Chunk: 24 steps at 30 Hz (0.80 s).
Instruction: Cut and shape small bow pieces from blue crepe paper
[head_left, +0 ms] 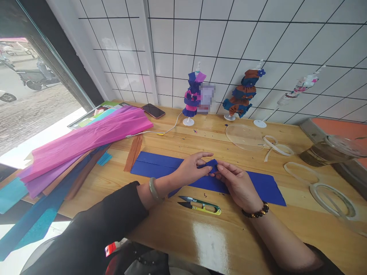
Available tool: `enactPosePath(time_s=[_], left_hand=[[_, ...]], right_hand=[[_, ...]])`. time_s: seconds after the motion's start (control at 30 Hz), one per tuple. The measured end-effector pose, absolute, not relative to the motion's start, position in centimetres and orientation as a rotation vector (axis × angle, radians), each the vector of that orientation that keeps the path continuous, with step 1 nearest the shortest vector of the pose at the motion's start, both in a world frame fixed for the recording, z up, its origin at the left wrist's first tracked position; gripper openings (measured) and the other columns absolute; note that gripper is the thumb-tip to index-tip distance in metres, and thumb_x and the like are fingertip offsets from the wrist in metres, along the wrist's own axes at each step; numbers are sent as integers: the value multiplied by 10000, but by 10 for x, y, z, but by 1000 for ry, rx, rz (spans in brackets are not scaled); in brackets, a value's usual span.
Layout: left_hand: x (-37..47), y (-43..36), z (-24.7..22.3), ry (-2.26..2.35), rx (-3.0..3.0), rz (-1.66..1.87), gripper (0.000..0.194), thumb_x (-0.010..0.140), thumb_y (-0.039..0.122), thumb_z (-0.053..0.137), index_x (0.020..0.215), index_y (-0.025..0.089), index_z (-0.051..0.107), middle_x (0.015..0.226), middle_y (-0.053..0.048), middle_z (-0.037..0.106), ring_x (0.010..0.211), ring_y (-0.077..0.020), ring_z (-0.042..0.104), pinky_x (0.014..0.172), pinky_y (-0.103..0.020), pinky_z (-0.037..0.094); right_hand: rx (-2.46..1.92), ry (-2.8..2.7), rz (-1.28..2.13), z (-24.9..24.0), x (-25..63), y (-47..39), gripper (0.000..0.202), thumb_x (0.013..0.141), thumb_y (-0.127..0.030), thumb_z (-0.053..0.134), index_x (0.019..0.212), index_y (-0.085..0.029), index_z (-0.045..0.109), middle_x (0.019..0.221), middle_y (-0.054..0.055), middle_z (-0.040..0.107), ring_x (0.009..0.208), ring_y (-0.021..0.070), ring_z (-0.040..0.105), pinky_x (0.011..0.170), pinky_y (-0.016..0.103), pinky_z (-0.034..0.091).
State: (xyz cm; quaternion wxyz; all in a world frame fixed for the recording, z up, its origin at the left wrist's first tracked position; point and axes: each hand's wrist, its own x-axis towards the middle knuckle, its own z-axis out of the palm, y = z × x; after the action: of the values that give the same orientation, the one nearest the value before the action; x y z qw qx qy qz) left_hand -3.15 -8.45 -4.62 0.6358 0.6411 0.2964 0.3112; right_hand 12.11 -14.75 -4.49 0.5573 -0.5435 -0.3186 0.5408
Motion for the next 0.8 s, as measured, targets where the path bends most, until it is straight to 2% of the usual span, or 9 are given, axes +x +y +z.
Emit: enactPosePath(time_s=[0.13,0.33,0.53,0.8], left_hand=[[-32,-85,-44,631,1383,644,573,750,244,627,1279,132,437,609,5,644,653,-141,649,682,-262,491],[-30,-80,-46,564,1119,517,664,740,340,653,1294,97,380,664,-59,675,644,-168,660,698,-332,513],[-32,-79,-49,478,1189,390,404,707,360,681,1003,107,575,876,-124,679,781,-181,661,756,-338,509],[-34,-77,-50,450,1256,379,343,737,412,631,883,102,611,857,-95,666,774,-149,628,757,-306,486]], right_hand=[[-1262,-814,1317,-47,122,-148,203,638,-356,749,745,-190,703,616,-7,616,580,104,519,612,262,436],[-1251,-720,1340,-48,125,-147,199,610,-341,771,698,-191,674,595,-11,602,568,106,522,590,262,439],[-1254,-643,1297,-48,125,-145,212,562,-320,798,677,-192,674,588,-14,591,549,102,504,546,253,434],[-1261,-691,1322,-45,124,-146,197,613,-332,768,670,-184,652,580,-13,589,547,100,521,560,241,447]])
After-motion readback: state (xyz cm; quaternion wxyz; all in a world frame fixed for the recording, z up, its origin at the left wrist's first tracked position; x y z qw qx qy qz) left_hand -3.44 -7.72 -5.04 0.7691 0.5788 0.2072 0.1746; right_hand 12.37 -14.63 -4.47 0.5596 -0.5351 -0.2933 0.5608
